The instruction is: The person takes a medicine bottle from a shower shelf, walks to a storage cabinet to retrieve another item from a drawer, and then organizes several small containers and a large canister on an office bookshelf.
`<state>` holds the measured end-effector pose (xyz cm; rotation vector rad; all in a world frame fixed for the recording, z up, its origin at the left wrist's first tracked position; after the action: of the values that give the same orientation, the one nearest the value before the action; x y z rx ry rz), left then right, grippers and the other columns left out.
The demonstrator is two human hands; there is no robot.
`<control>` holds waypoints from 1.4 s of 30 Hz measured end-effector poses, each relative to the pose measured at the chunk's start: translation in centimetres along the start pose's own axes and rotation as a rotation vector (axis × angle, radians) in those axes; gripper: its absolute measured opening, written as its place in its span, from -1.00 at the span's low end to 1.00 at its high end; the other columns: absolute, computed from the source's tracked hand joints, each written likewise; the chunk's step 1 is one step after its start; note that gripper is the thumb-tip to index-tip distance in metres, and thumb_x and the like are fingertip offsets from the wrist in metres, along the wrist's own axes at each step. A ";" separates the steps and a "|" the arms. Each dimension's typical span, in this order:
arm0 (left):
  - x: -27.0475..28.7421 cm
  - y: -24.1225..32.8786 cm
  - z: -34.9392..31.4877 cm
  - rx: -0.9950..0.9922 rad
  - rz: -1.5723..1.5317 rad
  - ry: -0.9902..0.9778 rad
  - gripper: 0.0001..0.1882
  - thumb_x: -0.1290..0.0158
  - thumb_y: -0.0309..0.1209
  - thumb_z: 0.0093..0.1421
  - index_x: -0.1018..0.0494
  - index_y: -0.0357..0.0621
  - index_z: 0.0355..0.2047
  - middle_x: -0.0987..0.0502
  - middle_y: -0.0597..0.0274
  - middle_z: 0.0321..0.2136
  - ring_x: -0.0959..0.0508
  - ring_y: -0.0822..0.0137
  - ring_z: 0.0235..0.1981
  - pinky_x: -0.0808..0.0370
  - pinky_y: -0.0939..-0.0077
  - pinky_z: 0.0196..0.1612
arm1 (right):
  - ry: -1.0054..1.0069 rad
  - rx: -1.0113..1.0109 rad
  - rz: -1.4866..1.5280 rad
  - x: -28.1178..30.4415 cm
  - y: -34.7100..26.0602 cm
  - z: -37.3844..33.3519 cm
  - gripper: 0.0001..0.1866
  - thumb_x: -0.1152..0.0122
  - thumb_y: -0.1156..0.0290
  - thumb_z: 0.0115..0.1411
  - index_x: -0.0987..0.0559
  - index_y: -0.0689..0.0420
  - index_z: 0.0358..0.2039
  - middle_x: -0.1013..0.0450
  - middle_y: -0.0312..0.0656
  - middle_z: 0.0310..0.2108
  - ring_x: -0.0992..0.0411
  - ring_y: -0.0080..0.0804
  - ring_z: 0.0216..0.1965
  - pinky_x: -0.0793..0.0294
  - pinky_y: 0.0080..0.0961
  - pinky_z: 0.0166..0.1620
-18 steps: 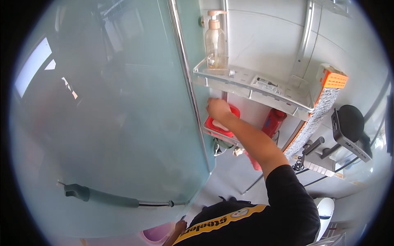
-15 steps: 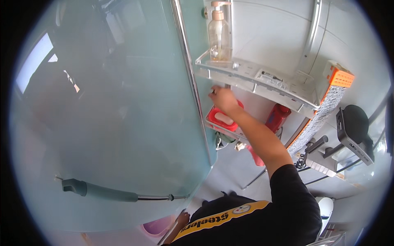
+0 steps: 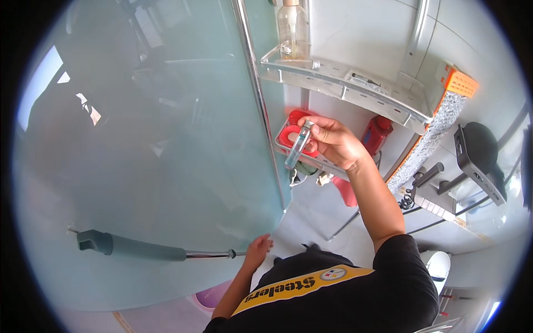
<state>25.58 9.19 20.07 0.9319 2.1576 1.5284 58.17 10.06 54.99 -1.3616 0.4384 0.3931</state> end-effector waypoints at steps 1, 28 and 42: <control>-1.1 5.0 0.2 -0.091 -0.031 -0.047 -0.60 0.08 -0.26 0.45 -0.43 -0.23 0.16 -0.62 0.10 -0.17 -0.61 0.34 -0.13 -0.55 0.42 -0.07 | -0.025 0.001 -0.006 -0.7 -0.4 -0.7 -0.67 -0.29 0.26 0.30 -0.59 0.17 -0.01 -0.50 -0.38 -0.29 -0.39 -0.62 -0.30 -0.41 -0.63 -0.18; -7.5 26.7 -2.2 -0.238 -0.376 -0.332 -0.90 -0.04 -0.46 0.32 -0.33 -0.16 -0.31 -0.41 0.31 -0.49 -0.42 0.40 -0.44 -0.40 0.49 -0.28 | 0.662 0.372 -1.558 3.8 -2.1 -1.1 -0.62 -0.32 0.26 0.19 -0.61 0.17 -0.03 -0.55 -0.01 -0.10 -0.57 -0.04 -0.15 -0.58 -0.22 -0.13; -5.3 22.0 -3.2 -0.118 -0.423 -0.250 -0.82 -0.09 -0.35 0.32 -0.45 -0.24 -0.30 -0.33 0.36 -0.67 -0.27 0.48 -0.66 -0.30 0.50 -0.51 | 0.650 0.550 -1.926 6.5 -0.3 1.1 -0.84 -0.26 0.42 0.08 -0.60 0.10 -0.29 -0.48 -0.12 -0.22 -0.57 -0.08 -0.34 -0.62 -0.22 -0.33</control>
<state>34.47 7.91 41.07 0.5468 1.9105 1.2430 63.94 11.25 52.05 -0.8050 -0.3617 -1.6475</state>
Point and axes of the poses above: each hand's wrist, its own z-axis towards the middle knuckle, its own x-axis out of the back of the hand, y = z × x, the point moved 8 cm from there along z, towards the middle knuckle
